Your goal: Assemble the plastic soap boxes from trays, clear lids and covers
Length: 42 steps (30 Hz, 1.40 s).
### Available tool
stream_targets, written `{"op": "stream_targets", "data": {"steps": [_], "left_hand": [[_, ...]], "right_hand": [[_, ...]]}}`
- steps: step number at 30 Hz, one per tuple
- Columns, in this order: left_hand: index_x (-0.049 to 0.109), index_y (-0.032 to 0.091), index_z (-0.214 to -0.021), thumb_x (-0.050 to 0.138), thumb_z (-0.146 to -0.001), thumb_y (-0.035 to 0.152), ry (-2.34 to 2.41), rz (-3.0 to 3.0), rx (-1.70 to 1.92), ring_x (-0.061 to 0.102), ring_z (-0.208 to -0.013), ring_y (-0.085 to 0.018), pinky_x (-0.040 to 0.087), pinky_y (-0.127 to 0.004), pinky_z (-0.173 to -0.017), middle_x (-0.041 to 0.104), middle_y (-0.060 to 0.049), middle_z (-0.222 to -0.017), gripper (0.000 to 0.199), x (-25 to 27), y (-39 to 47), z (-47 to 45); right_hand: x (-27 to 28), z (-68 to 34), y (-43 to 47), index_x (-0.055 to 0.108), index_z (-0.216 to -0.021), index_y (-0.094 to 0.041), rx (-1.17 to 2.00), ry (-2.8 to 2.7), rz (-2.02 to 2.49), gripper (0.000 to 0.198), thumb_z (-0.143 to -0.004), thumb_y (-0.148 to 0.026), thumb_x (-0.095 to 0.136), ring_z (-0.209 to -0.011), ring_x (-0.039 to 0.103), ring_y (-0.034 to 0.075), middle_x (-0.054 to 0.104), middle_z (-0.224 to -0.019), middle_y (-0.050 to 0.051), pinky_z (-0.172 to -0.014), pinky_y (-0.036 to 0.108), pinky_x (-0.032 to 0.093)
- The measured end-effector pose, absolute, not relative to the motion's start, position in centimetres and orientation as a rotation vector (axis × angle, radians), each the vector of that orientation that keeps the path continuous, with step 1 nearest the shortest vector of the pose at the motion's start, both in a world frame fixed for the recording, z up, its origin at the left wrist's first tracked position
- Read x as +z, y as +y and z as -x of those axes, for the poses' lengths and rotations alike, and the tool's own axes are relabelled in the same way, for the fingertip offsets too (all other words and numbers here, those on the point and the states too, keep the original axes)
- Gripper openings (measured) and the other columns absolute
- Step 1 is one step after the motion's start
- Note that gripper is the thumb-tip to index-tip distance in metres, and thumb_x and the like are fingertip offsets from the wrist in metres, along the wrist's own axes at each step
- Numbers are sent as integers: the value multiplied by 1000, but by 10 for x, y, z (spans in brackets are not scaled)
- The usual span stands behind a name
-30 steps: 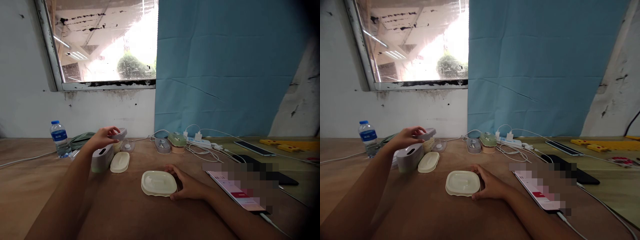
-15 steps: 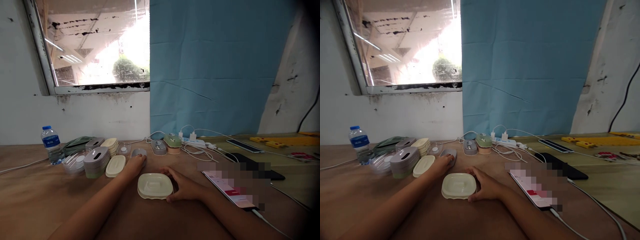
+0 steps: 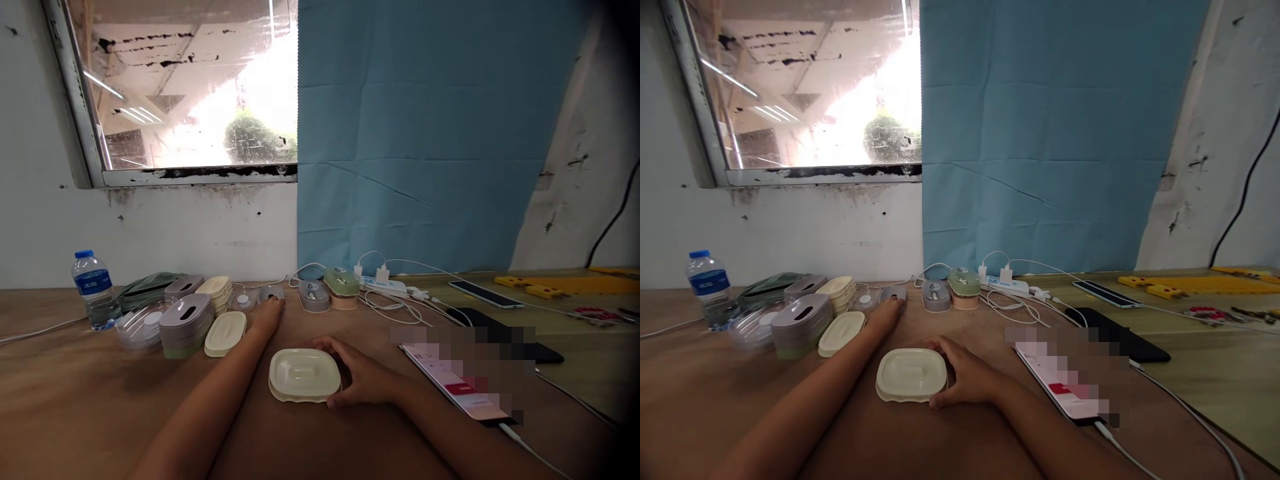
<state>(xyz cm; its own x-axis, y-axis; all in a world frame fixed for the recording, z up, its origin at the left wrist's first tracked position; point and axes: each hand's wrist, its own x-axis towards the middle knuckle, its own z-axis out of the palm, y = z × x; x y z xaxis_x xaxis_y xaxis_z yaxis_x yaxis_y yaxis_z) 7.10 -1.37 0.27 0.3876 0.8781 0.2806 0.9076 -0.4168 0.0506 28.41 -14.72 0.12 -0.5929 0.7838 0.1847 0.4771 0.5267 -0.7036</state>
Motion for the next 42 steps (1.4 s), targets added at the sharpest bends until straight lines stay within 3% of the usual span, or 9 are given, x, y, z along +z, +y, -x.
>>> {"op": "stream_targets", "data": {"steps": [16, 22, 25, 30, 35, 38, 42], "left_hand": [[46, 17, -114, 32, -80, 3, -1651, 2534, -485, 49, -105, -19, 35, -32, -90, 52, -12, -113, 40, 5, -17, -68], [43, 13, -118, 44, -76, 12, -1590, 2675, -559, 43, -110, -24, 33, -35, -93, 48, -14, -120, 42, 24, -40, -81], [50, 15, -110, 50, -75, 24, -1457, 2900, -483, 52, -100, -20, 41, -28, -84, 56, -9, -112, 36, 46, -55, -91], [61, 20, -89, 54, -71, 35, -1175, 3220, -209, 60, -76, -14, 45, -21, -64, 66, -1, -87, 24, 92, -90, -94], [60, 20, -93, 61, -65, 40, -1127, 3320, 96, 58, -82, -18, 44, -24, -65, 64, -3, -92, 34, 118, -113, -75], [60, 21, -96, 62, -65, 37, -1083, 3311, 33, 57, -85, -18, 42, -24, -67, 63, -3, -93, 35, 123, -111, -64], [60, 19, -95, 57, -72, 31, -1049, 3342, -107, 56, -75, -15, 40, -23, -62, 63, -1, -84, 26, 124, -98, -56]], "right_hand": [[1, -284, -147, 34, -123, -21, 830, -2287, 1055, 86, -50, -40, 75, -116, 38, 27, 39, -128, 9, -98, 41, 30], [-4, -285, -145, 35, -122, -21, 833, -2244, 1032, 86, -49, -41, 76, -114, 40, 27, 43, -125, 9, -97, 40, 33], [-4, -284, -144, 43, -115, -21, 789, -2196, 1056, 78, -47, -42, 76, -109, 44, 27, 48, -117, 8, -93, 39, 35], [-3, -281, -138, 57, -79, -20, 834, -1982, 971, 34, -59, -45, 69, -101, 49, 26, 53, -108, 6, -89, 39, 37], [-6, -283, -129, 53, -72, -20, 1007, -1568, 940, 33, -61, -48, 67, -92, 53, 25, 57, -95, 5, -85, 39, 40], [-9, -284, -124, 53, -78, -20, 1051, -1493, 931, 32, -70, -51, 57, -86, 56, 23, 60, -91, 5, -81, 39, 43], [-11, -282, -122, 56, -87, -19, 1111, -1402, 889, 40, -76, -55, 45, -88, 58, 23, 63, -94, 7, -77, 37, 47]]}}
